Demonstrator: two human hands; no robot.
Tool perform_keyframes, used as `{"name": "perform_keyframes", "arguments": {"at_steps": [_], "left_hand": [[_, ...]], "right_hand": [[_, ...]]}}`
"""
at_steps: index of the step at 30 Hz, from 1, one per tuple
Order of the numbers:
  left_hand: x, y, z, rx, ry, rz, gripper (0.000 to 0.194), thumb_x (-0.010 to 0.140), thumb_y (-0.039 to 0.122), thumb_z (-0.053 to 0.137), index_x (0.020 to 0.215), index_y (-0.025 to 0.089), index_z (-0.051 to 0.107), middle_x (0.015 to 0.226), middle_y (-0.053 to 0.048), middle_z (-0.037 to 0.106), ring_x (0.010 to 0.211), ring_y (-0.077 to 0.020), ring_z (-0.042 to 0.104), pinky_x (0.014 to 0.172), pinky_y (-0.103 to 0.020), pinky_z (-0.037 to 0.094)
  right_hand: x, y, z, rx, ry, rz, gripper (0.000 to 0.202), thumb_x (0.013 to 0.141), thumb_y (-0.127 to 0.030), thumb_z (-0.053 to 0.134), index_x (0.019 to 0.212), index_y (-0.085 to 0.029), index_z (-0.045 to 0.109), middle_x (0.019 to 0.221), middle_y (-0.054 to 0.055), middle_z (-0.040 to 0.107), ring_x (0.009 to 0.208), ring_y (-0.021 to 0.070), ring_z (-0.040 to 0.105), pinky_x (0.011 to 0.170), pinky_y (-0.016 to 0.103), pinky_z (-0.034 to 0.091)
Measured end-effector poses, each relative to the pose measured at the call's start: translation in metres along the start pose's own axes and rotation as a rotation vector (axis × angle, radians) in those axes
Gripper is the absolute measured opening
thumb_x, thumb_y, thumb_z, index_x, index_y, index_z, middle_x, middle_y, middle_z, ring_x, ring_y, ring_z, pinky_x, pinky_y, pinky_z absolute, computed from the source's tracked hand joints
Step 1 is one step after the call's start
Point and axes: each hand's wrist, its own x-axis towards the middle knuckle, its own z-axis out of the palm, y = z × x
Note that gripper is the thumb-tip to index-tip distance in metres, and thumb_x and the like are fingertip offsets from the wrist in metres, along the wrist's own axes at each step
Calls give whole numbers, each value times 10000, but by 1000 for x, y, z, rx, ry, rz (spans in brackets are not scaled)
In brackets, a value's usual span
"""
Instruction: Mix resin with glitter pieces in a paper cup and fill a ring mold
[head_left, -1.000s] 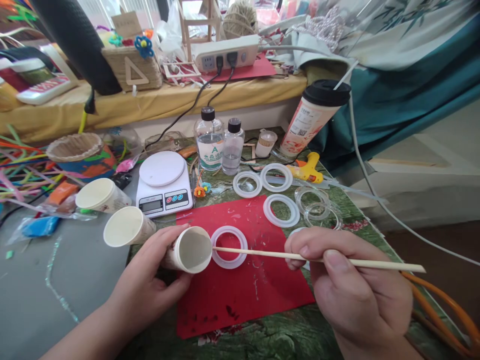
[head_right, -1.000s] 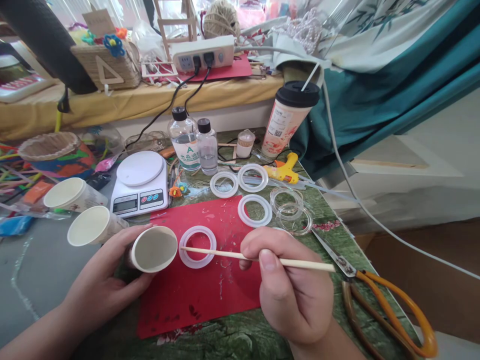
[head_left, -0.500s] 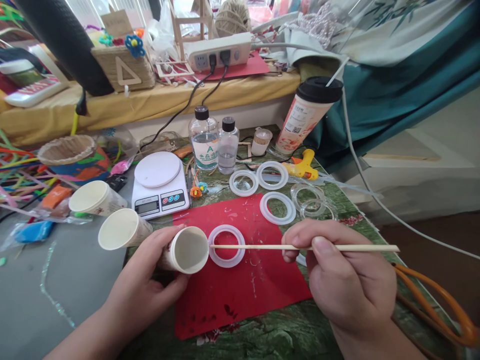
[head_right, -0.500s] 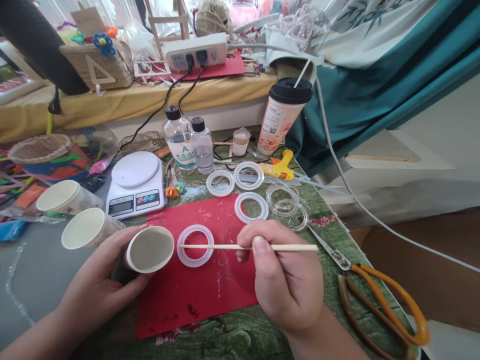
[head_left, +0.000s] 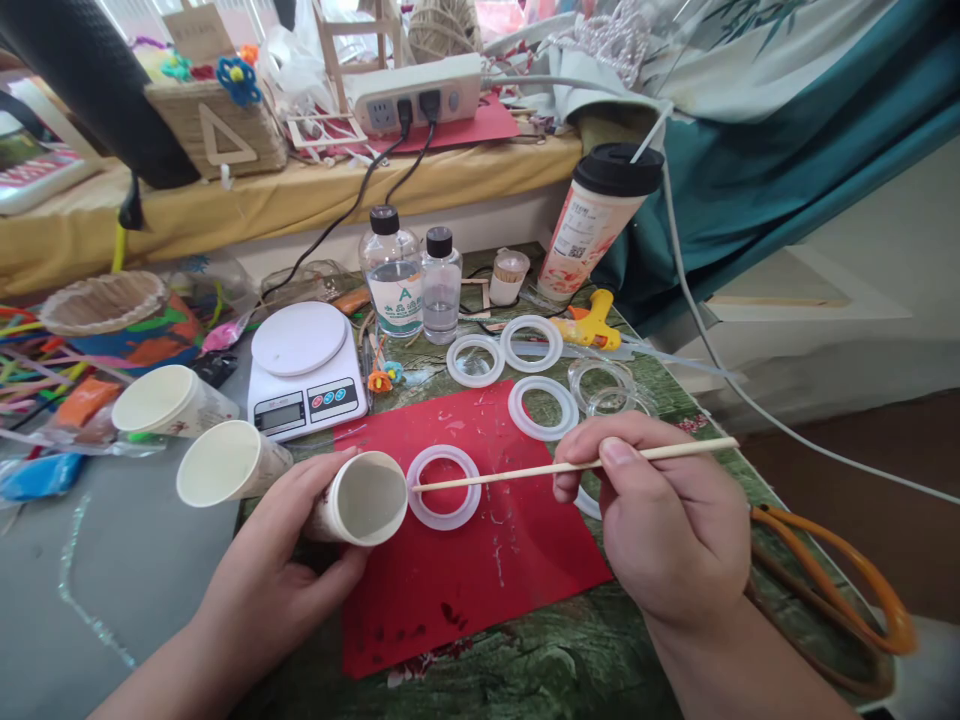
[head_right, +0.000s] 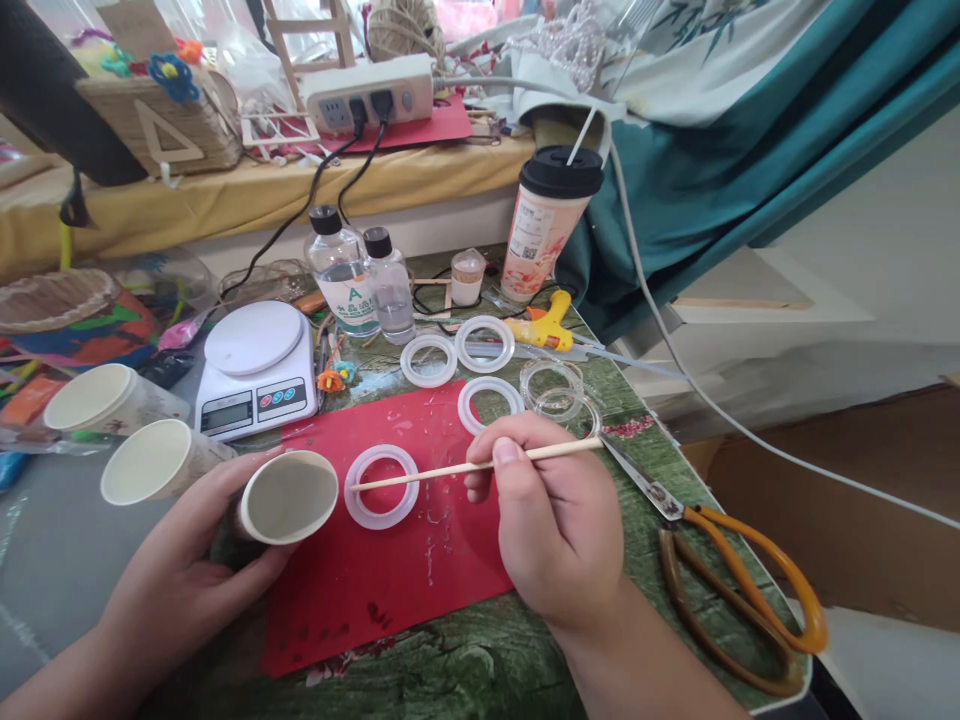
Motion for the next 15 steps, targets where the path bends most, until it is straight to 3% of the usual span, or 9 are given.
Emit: {"name": "perform_keyframes", "arguments": {"at_steps": [15], "left_hand": [[0, -1, 0, 14, 0, -2, 539, 949, 289, 691, 1474, 322, 576, 1384, -59, 768, 1217, -298, 774, 1028, -414, 651]], "right_hand": [[9, 5, 4, 50, -1, 102, 290, 1103, -211, 581, 904, -222, 792, 766, 2, 704, 646, 150, 664, 586, 268, 550]]}}
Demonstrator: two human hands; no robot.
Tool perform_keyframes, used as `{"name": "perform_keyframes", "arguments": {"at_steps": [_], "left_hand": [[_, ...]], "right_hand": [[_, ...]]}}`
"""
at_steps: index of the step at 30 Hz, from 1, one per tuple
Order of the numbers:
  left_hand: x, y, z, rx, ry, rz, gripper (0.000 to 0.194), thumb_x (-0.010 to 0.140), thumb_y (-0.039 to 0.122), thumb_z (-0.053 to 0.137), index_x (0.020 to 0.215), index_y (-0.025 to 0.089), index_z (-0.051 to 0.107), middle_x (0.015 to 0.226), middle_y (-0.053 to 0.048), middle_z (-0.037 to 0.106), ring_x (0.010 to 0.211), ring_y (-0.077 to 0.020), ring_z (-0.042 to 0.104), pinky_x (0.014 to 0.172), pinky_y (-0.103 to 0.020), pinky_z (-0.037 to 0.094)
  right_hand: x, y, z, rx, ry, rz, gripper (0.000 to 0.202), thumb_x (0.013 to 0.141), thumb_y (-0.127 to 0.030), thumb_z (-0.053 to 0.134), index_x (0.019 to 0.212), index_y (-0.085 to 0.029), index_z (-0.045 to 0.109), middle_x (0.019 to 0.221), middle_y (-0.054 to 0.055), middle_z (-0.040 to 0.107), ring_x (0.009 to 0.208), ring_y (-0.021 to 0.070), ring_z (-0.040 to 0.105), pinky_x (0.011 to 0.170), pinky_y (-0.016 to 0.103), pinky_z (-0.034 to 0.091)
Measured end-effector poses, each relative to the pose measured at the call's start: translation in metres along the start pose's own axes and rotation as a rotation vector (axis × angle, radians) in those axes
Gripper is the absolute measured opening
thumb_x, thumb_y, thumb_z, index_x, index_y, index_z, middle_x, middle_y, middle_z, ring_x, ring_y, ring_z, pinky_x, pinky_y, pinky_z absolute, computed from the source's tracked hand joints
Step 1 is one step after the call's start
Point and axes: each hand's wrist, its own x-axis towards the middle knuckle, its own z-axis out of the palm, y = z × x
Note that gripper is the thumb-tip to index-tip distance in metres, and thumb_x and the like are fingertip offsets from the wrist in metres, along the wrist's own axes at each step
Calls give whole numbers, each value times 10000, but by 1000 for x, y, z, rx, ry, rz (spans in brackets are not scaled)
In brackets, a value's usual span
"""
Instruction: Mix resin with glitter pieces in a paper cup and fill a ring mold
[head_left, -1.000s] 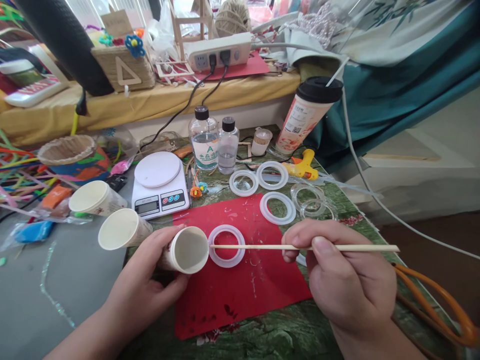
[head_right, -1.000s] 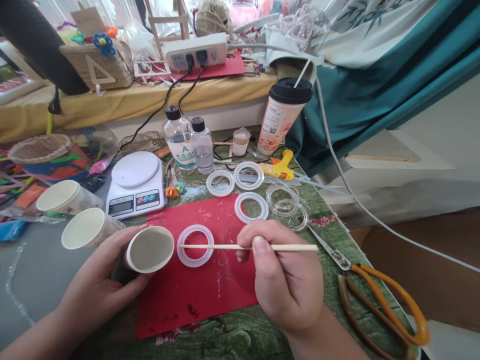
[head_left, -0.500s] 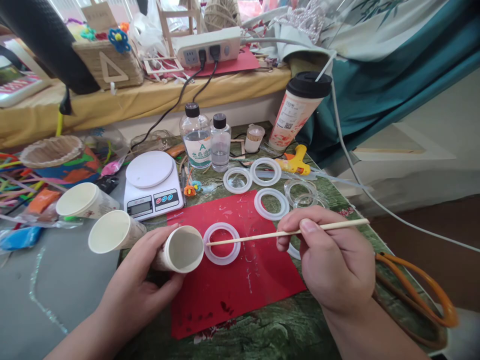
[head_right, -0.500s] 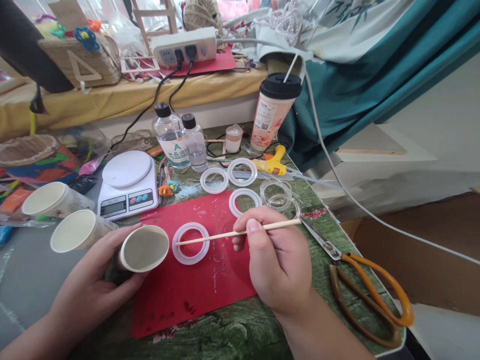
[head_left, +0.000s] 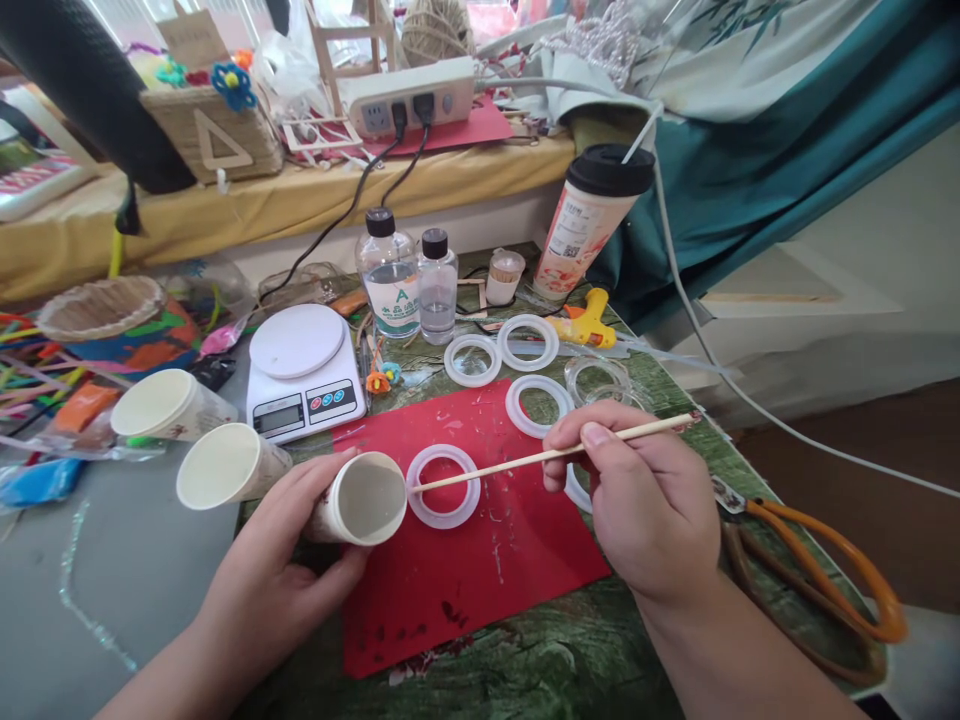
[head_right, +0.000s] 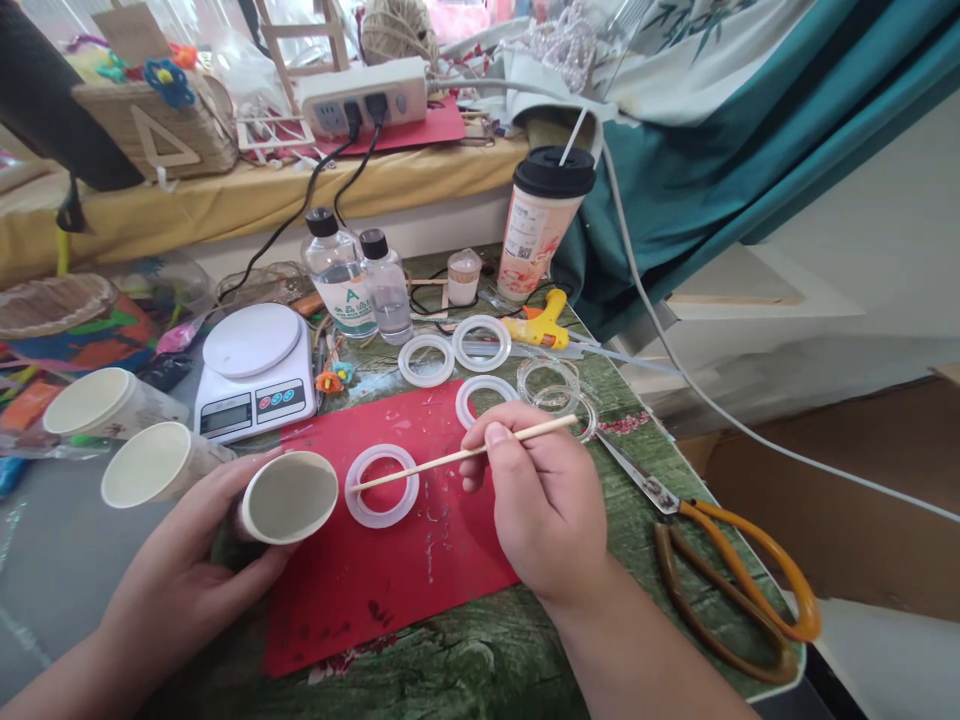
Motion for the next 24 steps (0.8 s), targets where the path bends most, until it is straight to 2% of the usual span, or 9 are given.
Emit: {"name": "perform_keyframes", "arguments": {"at_steps": [13, 19, 24], "left_hand": [[-1, -1, 2, 11, 3, 15, 573, 937, 277, 697, 1495, 313, 569, 1419, -74, 763, 1273, -314, 761, 1075, -424, 643], [-1, 0, 2, 17, -1, 17, 554, 950, 286, 694, 1490, 327, 573, 1400, -63, 772, 1236, -303, 778, 1042, -413, 661], [-3, -2, 4, 19, -4, 4, 572, 957, 314, 702, 1512, 318, 565, 1411, -82, 768, 1248, -327, 775, 1044, -446, 662]], "right_hand": [[-8, -6, -5, -155, -83, -95, 281, 1149, -286, 565, 950, -252, 761, 834, 2, 738, 689, 149, 661, 638, 290, 533], [-3, -7, -6, -154, -70, -22, 293, 1146, -296, 563, 946, -246, 770, 756, -8, 717, 670, 154, 672, 617, 277, 548], [-2, -8, -5, -159, -60, -35, 289, 1136, -280, 571, 935, -240, 775, 751, -3, 724, 647, 157, 682, 600, 277, 557]]}}
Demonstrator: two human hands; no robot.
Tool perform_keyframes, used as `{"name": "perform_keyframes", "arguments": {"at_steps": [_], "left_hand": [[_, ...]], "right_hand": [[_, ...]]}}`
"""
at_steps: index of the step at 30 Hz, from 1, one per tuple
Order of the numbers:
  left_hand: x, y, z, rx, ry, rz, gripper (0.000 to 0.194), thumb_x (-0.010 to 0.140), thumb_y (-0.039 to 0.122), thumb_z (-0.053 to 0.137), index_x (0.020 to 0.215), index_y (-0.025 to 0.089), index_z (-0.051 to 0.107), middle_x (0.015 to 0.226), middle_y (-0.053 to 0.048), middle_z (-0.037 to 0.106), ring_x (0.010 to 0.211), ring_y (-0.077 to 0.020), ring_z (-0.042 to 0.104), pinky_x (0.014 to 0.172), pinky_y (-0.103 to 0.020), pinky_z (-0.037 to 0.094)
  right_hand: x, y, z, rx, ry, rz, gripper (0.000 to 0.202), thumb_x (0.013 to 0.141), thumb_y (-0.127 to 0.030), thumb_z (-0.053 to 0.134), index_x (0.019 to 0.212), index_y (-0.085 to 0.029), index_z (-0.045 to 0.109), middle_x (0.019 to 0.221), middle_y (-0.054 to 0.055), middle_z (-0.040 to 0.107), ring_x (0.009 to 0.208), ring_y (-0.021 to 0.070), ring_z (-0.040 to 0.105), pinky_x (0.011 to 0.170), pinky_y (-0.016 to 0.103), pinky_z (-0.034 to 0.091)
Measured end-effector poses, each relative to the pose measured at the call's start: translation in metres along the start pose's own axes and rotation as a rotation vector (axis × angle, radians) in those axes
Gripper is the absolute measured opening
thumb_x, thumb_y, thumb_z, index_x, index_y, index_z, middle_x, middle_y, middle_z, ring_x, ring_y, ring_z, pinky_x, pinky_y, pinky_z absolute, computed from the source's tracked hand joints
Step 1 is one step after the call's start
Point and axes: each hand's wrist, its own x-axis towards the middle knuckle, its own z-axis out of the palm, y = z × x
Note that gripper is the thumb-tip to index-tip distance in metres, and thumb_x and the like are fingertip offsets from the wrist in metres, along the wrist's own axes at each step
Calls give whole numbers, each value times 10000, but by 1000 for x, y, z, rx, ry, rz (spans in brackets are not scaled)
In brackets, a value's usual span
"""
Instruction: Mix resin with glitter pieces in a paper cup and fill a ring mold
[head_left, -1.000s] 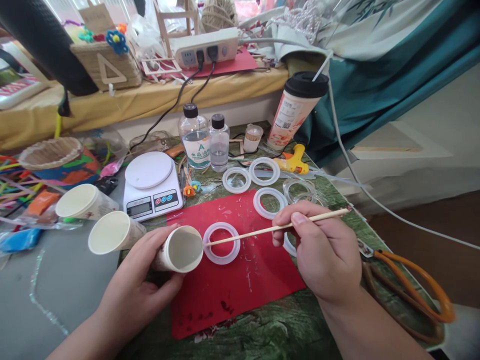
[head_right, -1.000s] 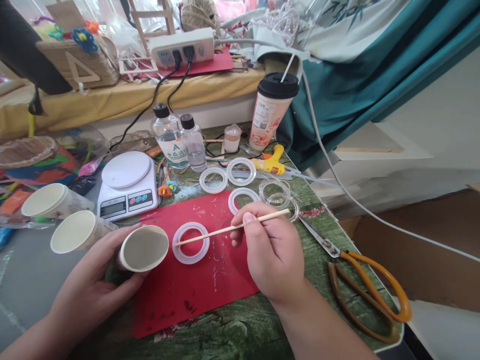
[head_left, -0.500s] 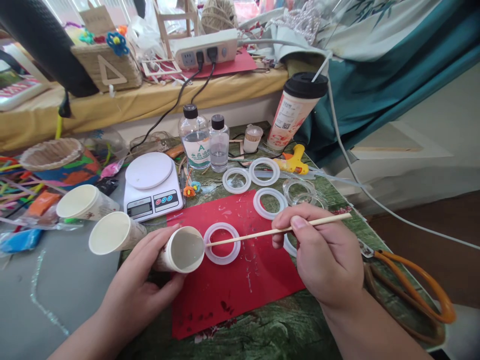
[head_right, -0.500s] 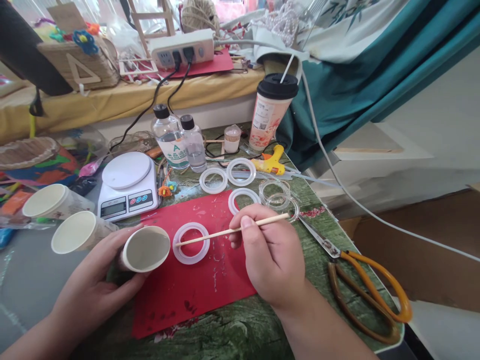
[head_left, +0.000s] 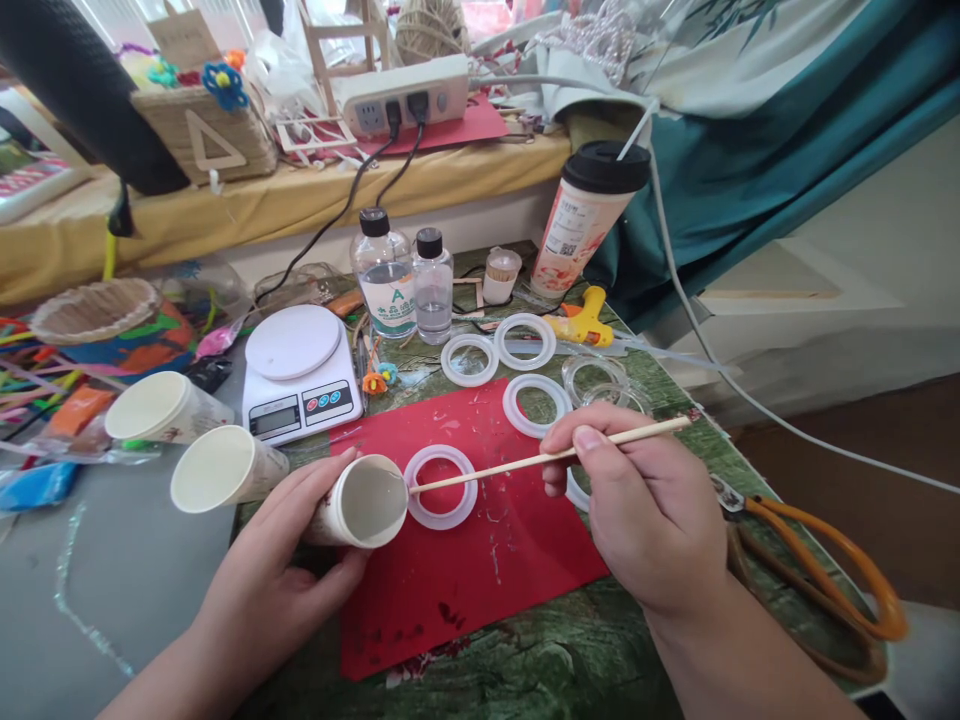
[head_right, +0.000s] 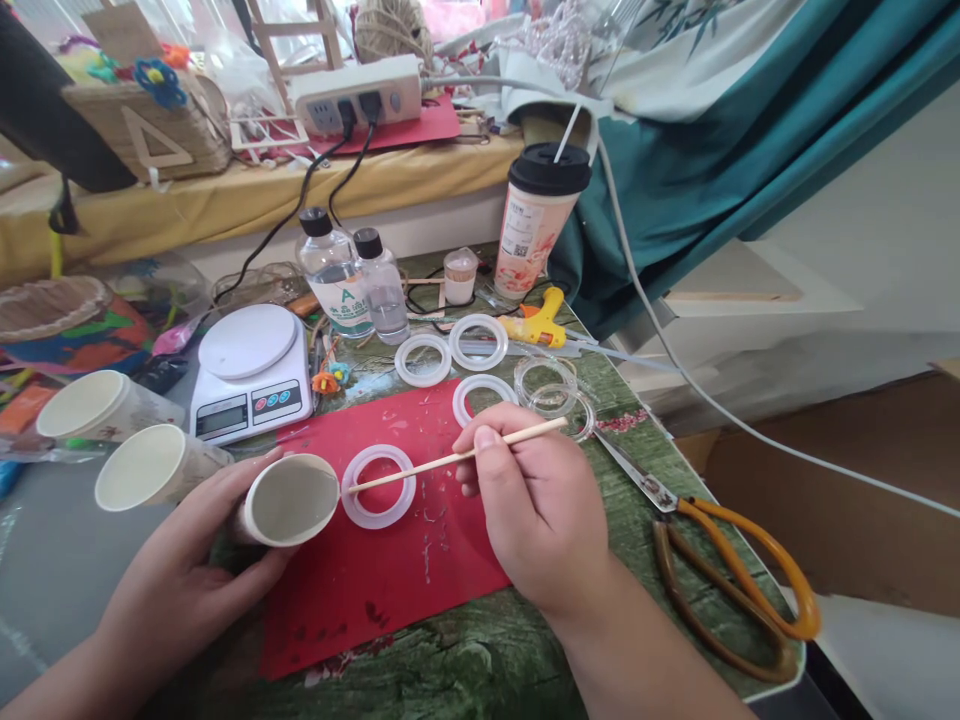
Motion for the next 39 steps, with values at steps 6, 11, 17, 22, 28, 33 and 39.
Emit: {"name": "perform_keyframes", "arguments": {"at_steps": [6, 11, 17, 22, 28, 33, 39], "left_hand": [[1, 0, 1, 2, -6, 8, 548, 977, 324, 686, 1509, 319, 557, 1397, -79, 765, 1240, -314, 775, 1050, -444, 659], [1, 1, 0, 2, -6, 9, 566, 967, 315, 694, 1516, 320, 557, 1407, -74, 760, 1250, -317, 769, 1063, -442, 650], [1, 2, 0, 5, 0, 5, 554, 975, 315, 690, 1513, 315, 557, 1408, -77, 761, 1246, -316, 773, 1059, -440, 652], [0, 1, 0, -5, 12, -5, 543, 967, 337, 705, 1493, 309, 576, 1408, -81, 768, 1236, -326, 781, 1048, -448, 658], [0, -1, 0, -18, 20, -28, 563, 959, 376, 729, 1498, 301, 584, 1425, -85, 771, 1243, -338, 786, 1030, -445, 671], [0, 0, 0, -34, 25, -45, 564, 959, 380, 728, 1498, 296, 584, 1426, -95, 774, 1240, -347, 789, 1008, -454, 682], [0, -1, 1, -39, 40, -53, 544, 962, 374, 720, 1483, 291, 588, 1410, -93, 774, 1234, -340, 787, 1014, -458, 679]], "right_hand": [[0, 0, 0, 5, -8, 5, 287, 1134, -273, 564, 936, -233, 768, 770, 0, 727, 648, 151, 684, 597, 268, 566], [1, -2, 0, -15, -12, -7, 288, 1134, -260, 560, 928, -239, 759, 757, -20, 713, 659, 130, 675, 617, 244, 558], [1, -2, 0, -27, -21, -9, 286, 1139, -263, 555, 947, -244, 767, 760, -28, 709, 663, 122, 671, 625, 235, 555], [0, -3, 0, -39, -22, -32, 281, 1139, -257, 554, 961, -246, 771, 774, -35, 709, 655, 108, 662, 615, 221, 549], [0, -5, -1, -83, -44, -80, 282, 1146, -252, 540, 959, -260, 750, 767, -48, 692, 672, 103, 648, 631, 217, 528], [-2, -6, -1, -113, -61, -141, 266, 1157, -269, 535, 981, -263, 735, 761, -45, 684, 665, 106, 636, 616, 240, 494], [-8, -4, -2, -39, -38, -185, 209, 1151, -246, 563, 1050, -259, 745, 835, -22, 708, 713, 130, 656, 655, 280, 516]]}}
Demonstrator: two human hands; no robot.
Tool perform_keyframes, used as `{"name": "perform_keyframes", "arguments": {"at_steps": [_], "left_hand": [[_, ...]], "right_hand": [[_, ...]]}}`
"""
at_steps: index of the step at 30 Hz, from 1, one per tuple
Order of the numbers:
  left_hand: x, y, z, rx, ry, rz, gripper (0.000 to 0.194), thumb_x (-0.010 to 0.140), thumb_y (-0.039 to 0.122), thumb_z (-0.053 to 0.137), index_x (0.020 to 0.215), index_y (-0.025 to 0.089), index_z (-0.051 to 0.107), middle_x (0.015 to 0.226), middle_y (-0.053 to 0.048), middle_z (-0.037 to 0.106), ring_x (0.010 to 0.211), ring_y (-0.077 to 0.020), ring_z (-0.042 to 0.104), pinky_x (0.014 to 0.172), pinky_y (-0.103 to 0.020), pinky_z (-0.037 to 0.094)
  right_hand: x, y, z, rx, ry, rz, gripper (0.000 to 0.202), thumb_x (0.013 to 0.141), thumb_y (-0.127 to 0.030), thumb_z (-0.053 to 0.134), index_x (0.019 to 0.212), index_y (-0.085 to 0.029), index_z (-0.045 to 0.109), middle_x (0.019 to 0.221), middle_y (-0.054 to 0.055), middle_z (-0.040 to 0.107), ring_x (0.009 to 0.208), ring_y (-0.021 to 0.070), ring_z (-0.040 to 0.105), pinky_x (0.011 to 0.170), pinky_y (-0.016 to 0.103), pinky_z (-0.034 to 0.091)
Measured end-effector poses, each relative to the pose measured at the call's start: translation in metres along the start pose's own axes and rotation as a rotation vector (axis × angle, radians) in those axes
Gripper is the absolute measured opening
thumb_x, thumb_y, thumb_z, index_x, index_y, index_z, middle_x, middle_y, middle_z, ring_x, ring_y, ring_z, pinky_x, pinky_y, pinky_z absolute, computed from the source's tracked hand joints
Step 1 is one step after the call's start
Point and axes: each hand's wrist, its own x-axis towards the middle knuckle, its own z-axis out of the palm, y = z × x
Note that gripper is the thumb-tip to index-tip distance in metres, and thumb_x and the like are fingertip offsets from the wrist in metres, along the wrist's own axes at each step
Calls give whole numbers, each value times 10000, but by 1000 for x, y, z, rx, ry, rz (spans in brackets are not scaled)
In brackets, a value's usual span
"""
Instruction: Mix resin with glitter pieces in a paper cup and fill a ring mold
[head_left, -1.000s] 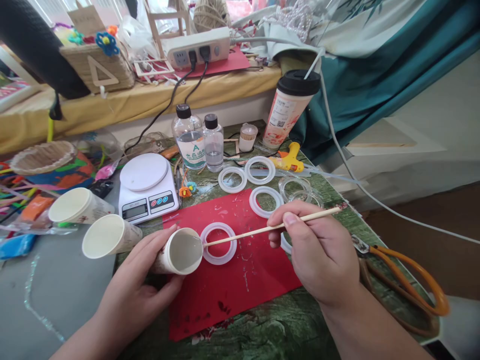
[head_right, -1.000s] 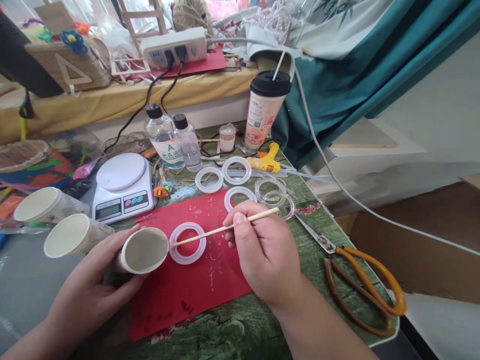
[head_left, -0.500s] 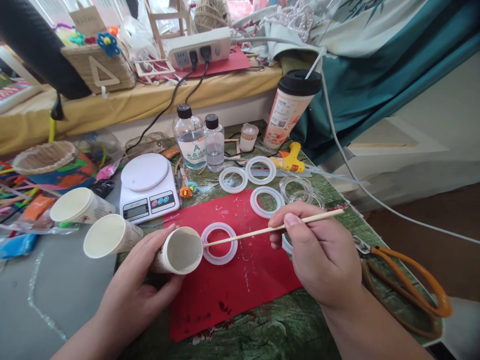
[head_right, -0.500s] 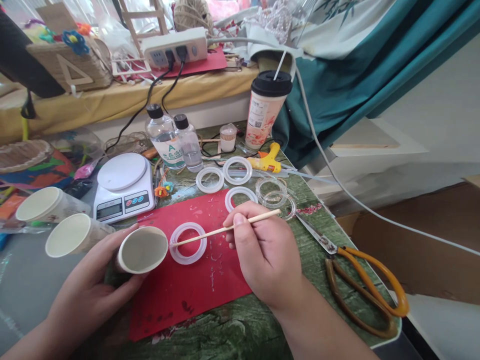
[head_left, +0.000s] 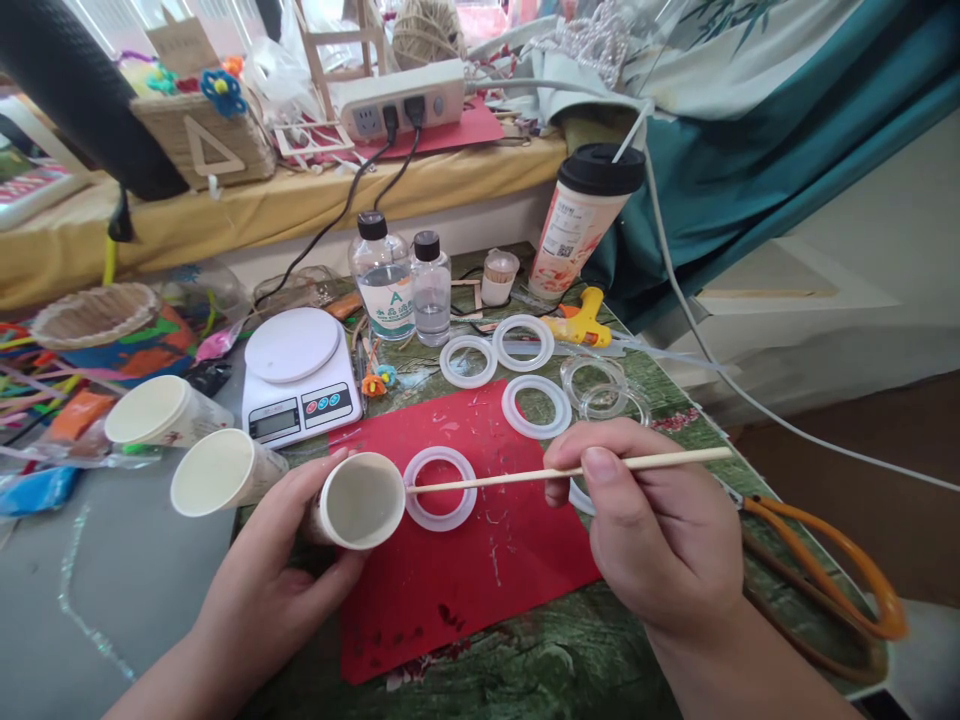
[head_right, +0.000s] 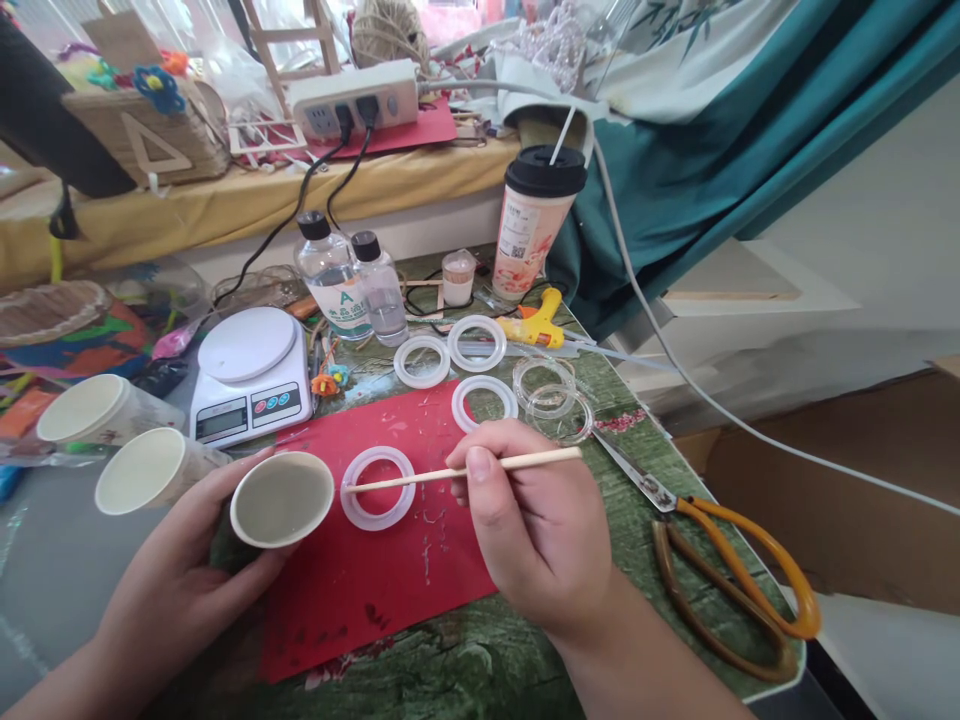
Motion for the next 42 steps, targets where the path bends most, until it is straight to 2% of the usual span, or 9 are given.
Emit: {"name": "perform_keyframes", "arguments": {"at_steps": [15, 22, 31, 36, 42], "left_hand": [[0, -1, 0, -7, 12, -7, 552, 966, 364, 721, 1494, 295, 574, 1418, -93, 766, 1248, -330, 781, 1030, -451, 679], [0, -1, 0, 0, 16, 2, 555, 967, 367, 714, 1498, 294, 571, 1406, -99, 776, 1227, -334, 794, 1029, -462, 685], [2, 3, -1, -8, 24, 16, 534, 951, 325, 710, 1470, 295, 588, 1366, -94, 788, 1204, -325, 806, 1009, -449, 695], [0, 3, 0, -29, 12, -18, 570, 939, 317, 721, 1492, 293, 584, 1421, -114, 769, 1260, -356, 784, 1031, -487, 687], [0, 3, 0, -43, 24, -20, 554, 944, 315, 715, 1483, 298, 585, 1385, -99, 787, 1226, -338, 800, 1021, -472, 694]], "right_hand": [[0, 6, 4, 198, 36, -14, 242, 1116, -205, 557, 963, -235, 743, 807, 11, 698, 687, 178, 639, 634, 335, 517], [-1, 5, 3, 166, 71, -10, 287, 1080, -279, 585, 855, -223, 753, 734, 32, 697, 601, 195, 623, 588, 356, 531], [-4, 2, -4, 254, 19, 30, 247, 1087, -212, 574, 945, -248, 773, 799, 30, 717, 677, 199, 628, 686, 373, 531], [-5, 0, -4, 236, 49, 8, 247, 1072, -243, 585, 908, -244, 769, 762, 35, 704, 663, 214, 630, 683, 395, 534], [-3, -2, -4, 225, 80, -27, 251, 1049, -206, 588, 888, -240, 777, 732, 35, 693, 637, 216, 616, 642, 391, 527]]}}
